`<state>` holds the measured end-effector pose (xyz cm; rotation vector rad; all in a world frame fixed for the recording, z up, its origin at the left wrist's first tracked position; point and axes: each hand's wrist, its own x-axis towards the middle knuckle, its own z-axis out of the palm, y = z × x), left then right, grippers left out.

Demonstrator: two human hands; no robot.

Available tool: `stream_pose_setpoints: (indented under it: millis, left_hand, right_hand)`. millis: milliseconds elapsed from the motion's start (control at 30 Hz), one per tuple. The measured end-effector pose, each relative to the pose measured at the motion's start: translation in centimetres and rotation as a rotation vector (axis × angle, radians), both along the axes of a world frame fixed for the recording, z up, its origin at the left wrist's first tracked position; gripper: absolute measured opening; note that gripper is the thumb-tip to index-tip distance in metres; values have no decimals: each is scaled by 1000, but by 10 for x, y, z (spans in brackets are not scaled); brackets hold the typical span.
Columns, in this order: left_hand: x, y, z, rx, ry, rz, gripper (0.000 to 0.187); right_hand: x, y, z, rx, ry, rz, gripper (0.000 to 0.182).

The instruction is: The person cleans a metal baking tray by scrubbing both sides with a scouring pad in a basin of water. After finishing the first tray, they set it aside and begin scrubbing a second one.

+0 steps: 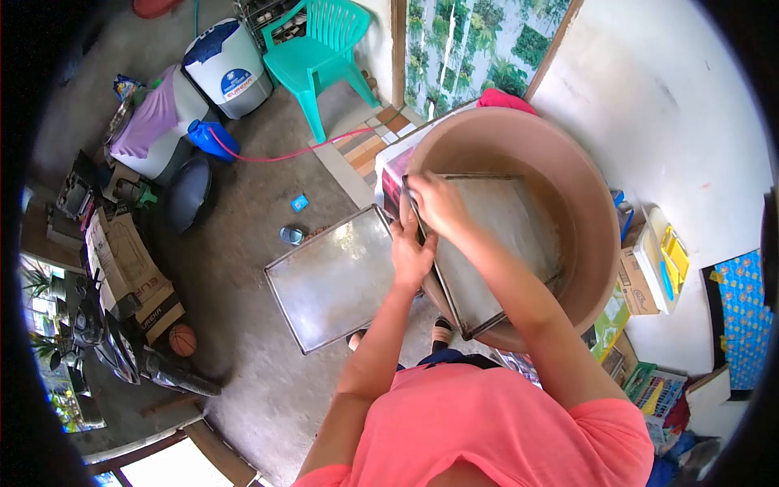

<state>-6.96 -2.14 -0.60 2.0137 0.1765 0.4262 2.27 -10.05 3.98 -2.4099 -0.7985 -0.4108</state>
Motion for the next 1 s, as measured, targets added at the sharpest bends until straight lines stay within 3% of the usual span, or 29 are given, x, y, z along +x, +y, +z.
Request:
stream_pose_setpoints:
  millis: [167,200,300,500,533,633,667,767,800,1000]
  left_hand:
    - [2,0,-12,26,79,30,64]
    - [4,-1,-13,5,-12,30,65]
    - [0,-1,2,-88,90,17,66]
    - [1,0,0,-153,109,17,63]
    - [0,0,0,-171,108,19,62]
    - [2,1,-5,-135,115,25,59]
    - [3,1,-4,-148,115,23,58]
    - [2,0,1,-169,122,22,57]
    - [2,0,-1,-162,127,23,57]
    - [4,3,-10,-65,70,8,58]
  right_hand:
    - [-22,-13,4,25,-20,79,13]
    - [-7,-3,7,66,-40,68,14]
    - [35,12,7,61,62,6,14]
    - [46,-23,-11,727,485,-177,25]
    - [44,-29,-15,737,543,-191,24]
    - [27,-41,-17,529,643,-37,26]
    - [18,-42,-17,497,622,134,33]
    - [-8,-37,-10,194,137,166,32]
    - [-11,-33,-7,156,233,132,28]
    - [24,-10,-3,134,109,47,10]
